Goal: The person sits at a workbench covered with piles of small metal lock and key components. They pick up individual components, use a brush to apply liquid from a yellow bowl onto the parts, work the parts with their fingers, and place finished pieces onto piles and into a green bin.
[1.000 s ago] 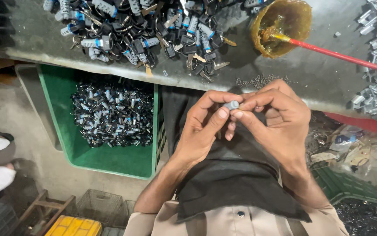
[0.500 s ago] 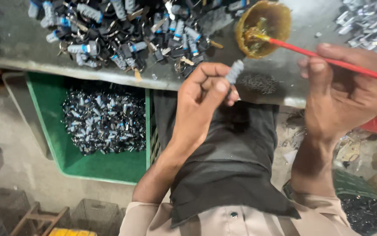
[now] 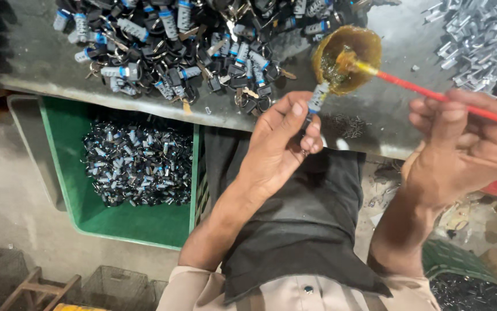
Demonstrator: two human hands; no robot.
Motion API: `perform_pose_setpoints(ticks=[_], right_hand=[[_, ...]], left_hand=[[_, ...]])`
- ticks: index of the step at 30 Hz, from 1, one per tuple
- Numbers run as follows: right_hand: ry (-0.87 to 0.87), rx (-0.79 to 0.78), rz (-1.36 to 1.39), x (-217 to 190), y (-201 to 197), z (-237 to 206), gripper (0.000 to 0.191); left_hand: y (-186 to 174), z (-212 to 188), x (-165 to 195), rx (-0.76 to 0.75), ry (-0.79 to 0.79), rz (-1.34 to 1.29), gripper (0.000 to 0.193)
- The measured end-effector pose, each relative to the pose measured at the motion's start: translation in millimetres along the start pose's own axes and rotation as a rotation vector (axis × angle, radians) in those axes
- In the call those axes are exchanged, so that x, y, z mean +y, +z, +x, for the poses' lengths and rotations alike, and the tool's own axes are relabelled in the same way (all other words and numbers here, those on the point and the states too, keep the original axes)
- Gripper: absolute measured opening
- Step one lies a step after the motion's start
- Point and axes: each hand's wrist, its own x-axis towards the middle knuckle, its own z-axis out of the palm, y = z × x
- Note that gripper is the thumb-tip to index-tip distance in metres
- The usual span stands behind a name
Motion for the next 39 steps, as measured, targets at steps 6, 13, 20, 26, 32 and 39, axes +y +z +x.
perform_pose_setpoints(ticks=[6, 13, 20, 26, 32, 39], right_hand=[[0.277, -0.493, -0.266, -35, -4, 15, 0.017], [0.239, -0.76, -0.468, -18, 19, -22, 0.021], [-0.128, -0.65, -0.594, 0, 42, -50, 0.034], [-0.202, -0.65, -0.688, 9, 46, -58, 0.042], [-0.403, -0.618, -0.773, 20, 50, -61, 0.049], [-0.431, -0.571, -0.713, 27, 52, -61, 0.036]], left_hand=[[8, -65, 54, -0.169, 0.064, 0.287, 0.028], [7, -127, 138, 0.423, 0.216, 2.89, 0.022], [28, -2, 104, 0.062, 0.76, 2.495, 0.026], [12, 32, 100, 0.023, 0.964, 2.613, 0.022], [34, -9, 130, -0.115, 0.833, 2.124, 0.027], [32, -45, 113, -0.061, 0.55, 1.004, 0.025]])
